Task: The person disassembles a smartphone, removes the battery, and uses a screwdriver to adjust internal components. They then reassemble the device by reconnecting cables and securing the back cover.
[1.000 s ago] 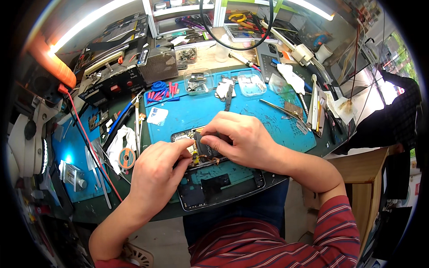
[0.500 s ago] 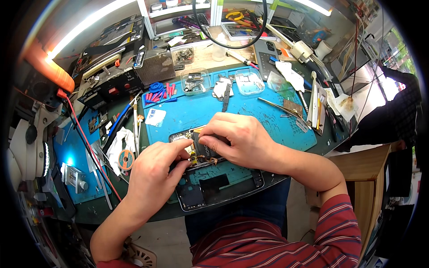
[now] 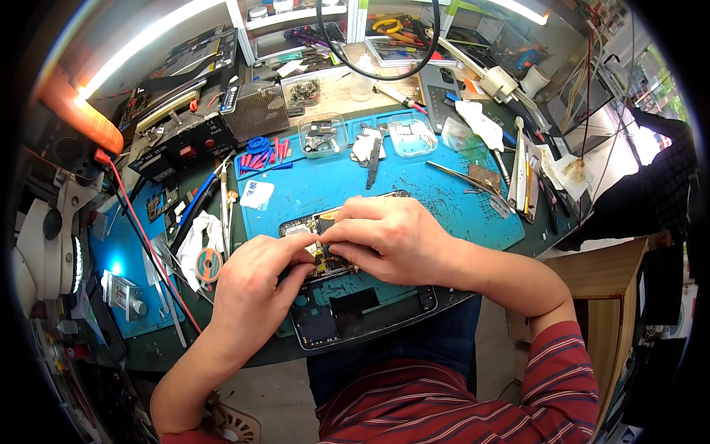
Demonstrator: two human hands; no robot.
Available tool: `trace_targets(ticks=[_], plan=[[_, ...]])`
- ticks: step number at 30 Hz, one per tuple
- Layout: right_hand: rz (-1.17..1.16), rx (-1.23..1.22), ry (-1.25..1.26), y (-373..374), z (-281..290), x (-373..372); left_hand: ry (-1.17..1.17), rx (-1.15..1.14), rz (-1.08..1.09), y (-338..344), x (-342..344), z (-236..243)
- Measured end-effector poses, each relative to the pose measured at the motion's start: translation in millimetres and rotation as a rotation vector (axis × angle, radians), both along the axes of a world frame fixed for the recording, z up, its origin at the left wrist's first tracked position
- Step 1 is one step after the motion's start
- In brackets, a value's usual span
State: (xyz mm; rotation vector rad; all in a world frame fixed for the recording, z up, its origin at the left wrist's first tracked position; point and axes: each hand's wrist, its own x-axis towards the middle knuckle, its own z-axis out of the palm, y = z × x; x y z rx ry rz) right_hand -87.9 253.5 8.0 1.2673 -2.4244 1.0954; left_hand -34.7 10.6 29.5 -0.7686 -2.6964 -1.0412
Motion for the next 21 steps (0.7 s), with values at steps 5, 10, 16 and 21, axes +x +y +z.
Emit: trace_targets(ticks=[5,10,16,21], plan=[[0.079,0.033,0.077,0.5,-1.4,-0.7,-0.014,0.018,0.001,-1.6,0.2,-1.3],[0.122,0.05,0.092,1.1,0.3,-0.5,-0.065,0.092,0.027,-3.9,1.8,-0.8],[0.161,0.055,0.156,-0.3,-0.1,-0.2,0.056,0.094,0.025,-10.8,6.3,-10.0],[0.174,0.084,0.14,1.2,-0.5,-0.3,0.24,-0.081,-0.015,-18.6,17.2,-10.9]])
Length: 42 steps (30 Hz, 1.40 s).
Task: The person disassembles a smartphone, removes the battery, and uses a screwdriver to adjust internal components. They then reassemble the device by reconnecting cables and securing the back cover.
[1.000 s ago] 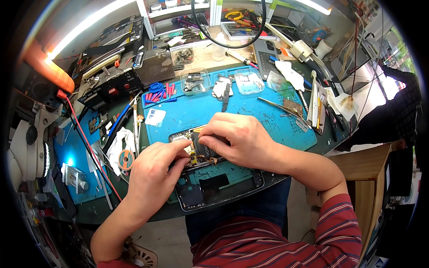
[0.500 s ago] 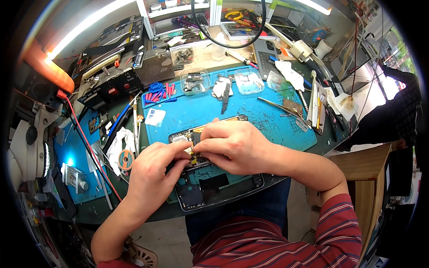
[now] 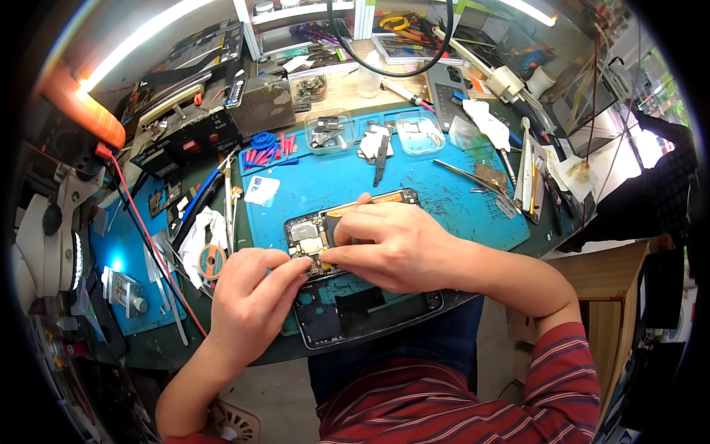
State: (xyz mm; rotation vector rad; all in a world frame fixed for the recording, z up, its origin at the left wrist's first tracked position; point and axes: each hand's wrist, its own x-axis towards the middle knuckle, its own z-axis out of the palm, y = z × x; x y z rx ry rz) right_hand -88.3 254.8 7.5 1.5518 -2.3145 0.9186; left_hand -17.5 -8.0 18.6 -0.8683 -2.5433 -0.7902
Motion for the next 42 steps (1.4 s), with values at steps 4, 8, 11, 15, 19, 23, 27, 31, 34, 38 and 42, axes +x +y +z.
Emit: trace_targets(ticks=[4,8,11,15,19,23,27,31,34,38,42], plan=[[0.008,-0.039,0.019,-1.5,-1.9,0.1,0.078,-0.138,-0.005,-2.5,9.4,-5.6],[0.007,-0.042,0.021,-2.0,-3.0,0.2,0.126,-0.247,-0.028,-5.2,10.7,-6.8],[-0.005,-0.028,0.023,-1.3,-2.4,1.6,0.146,-0.326,-0.041,-6.2,13.1,-7.4],[-0.015,-0.008,0.031,-1.1,-0.8,1.8,0.159,-0.396,-0.033,-6.2,11.9,-6.7],[-0.009,-0.035,0.039,-1.2,-2.3,0.9,0.168,-0.44,-0.045,-5.7,11.2,-3.9],[0.004,-0.046,0.034,-2.0,-1.1,0.8,0.178,-0.468,-0.056,-5.7,10.0,-2.9],[0.001,-0.051,0.02,-1.5,-2.8,1.2,0.198,-0.501,-0.068,-5.0,8.3,-0.3],[0.005,-0.064,0.018,-2.0,-3.0,0.8,0.215,-0.514,-0.086,-4.4,7.0,1.6],[0.004,-0.076,0.024,-2.5,-3.7,1.0,0.238,-0.551,-0.101,-3.2,7.8,2.5],[0.002,-0.058,0.018,-1.7,-3.0,1.7,0.259,-0.601,-0.126,0.1,7.3,7.0],[0.004,-0.051,0.017,-1.9,-1.4,1.7,0.269,-0.622,-0.146,0.5,7.2,7.6]])
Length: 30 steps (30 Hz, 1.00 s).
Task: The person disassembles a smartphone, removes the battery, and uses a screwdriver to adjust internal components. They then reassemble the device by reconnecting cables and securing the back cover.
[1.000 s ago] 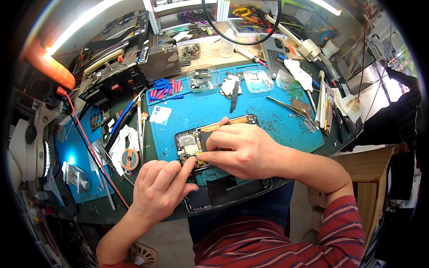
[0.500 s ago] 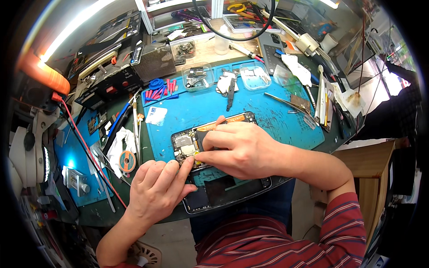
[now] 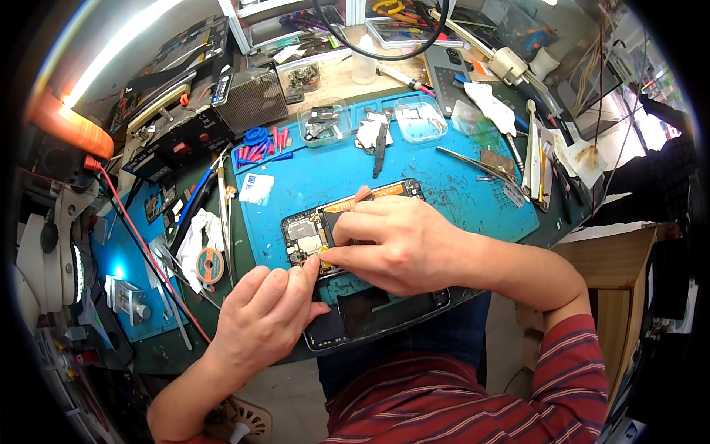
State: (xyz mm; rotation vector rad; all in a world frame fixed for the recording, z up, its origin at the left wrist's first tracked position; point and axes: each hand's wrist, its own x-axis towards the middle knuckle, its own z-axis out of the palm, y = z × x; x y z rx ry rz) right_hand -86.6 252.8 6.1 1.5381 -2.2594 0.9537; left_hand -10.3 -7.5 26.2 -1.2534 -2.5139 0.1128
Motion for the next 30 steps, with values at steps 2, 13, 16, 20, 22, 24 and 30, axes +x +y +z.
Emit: trace_targets(ticks=[2,13,16,20,22,24,30], plan=[[-0.002,-0.01,0.003,0.0,-1.7,0.9,-0.033,0.024,-0.002,-2.8,-1.8,-1.4],[-0.026,0.019,0.003,2.3,-2.5,0.9,-0.041,0.147,0.013,-5.5,0.9,-7.7],[-0.02,0.0,-0.001,1.6,-3.8,1.1,-0.041,0.14,0.009,-5.6,0.5,-8.5],[-0.003,-0.031,-0.001,0.8,-5.3,0.4,-0.04,0.14,0.004,-4.9,0.1,-8.5],[-0.002,-0.035,-0.002,1.0,-5.9,0.4,-0.052,0.137,0.004,-4.4,-0.3,-7.7],[-0.002,-0.04,-0.002,1.3,-6.5,0.1,-0.06,0.142,0.004,-4.4,-1.4,-7.8],[-0.005,-0.035,-0.035,0.2,-2.7,1.5,-0.063,0.175,0.012,-6.0,0.2,-9.7]])
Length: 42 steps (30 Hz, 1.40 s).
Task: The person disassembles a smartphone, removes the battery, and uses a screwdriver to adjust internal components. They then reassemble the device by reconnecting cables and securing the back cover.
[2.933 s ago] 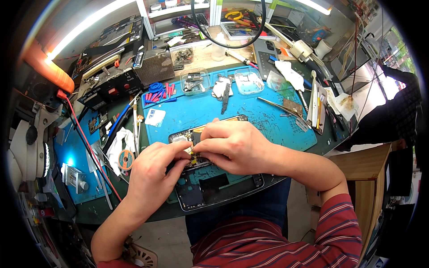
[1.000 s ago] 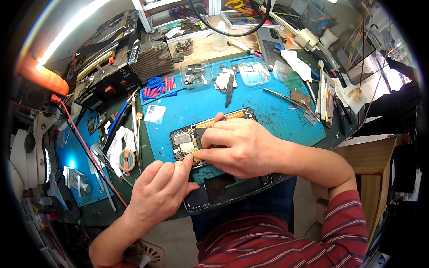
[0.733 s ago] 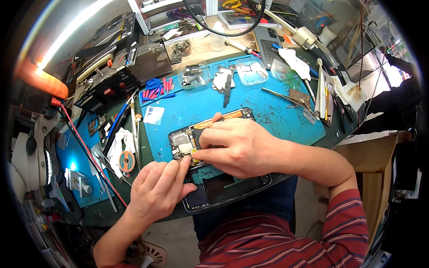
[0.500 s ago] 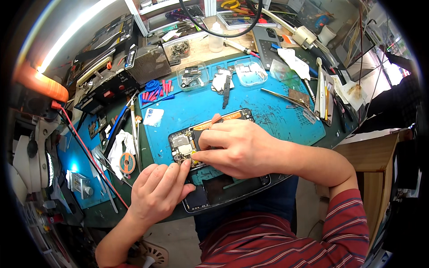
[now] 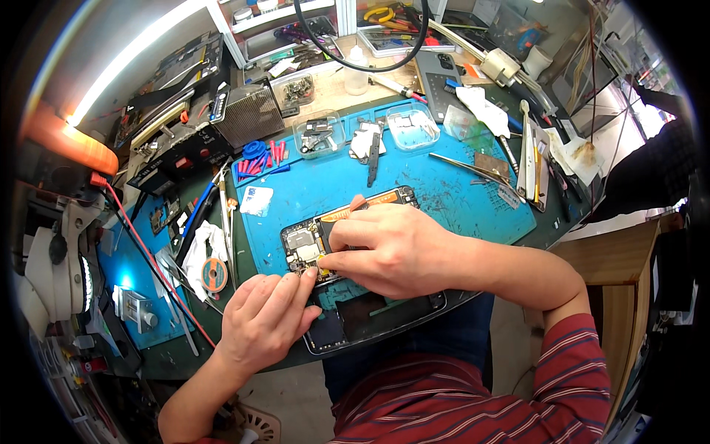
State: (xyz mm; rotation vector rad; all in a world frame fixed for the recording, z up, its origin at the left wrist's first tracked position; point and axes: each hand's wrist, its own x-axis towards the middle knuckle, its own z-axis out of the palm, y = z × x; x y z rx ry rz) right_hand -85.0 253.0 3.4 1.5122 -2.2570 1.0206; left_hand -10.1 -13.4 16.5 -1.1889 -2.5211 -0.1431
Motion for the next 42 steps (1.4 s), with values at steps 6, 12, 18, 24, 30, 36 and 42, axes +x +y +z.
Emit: trace_targets(ticks=[6,12,18,24,30,36,42], plan=[[-0.161,-0.016,-0.005,14.4,18.3,-8.0,-0.005,0.006,-0.008,0.8,-1.8,-1.7],[-0.174,0.239,0.047,47.9,21.0,-0.3,0.023,0.035,-0.028,-0.2,0.2,-0.7],[-0.185,0.27,0.189,47.0,23.7,10.3,0.076,0.156,-0.047,-2.2,1.3,-5.9],[-0.192,0.401,0.269,53.8,28.8,23.6,-0.093,0.374,0.021,-16.9,3.1,-16.5],[-0.174,0.321,0.265,58.3,19.2,22.5,-0.193,0.403,0.01,6.4,-16.8,-0.9],[-0.22,0.291,0.098,58.2,25.9,30.0,-0.231,0.311,0.073,18.0,-22.3,4.9],[-0.094,0.32,0.185,98.7,43.7,63.9,-0.455,0.653,0.206,-4.2,-3.7,10.2]])
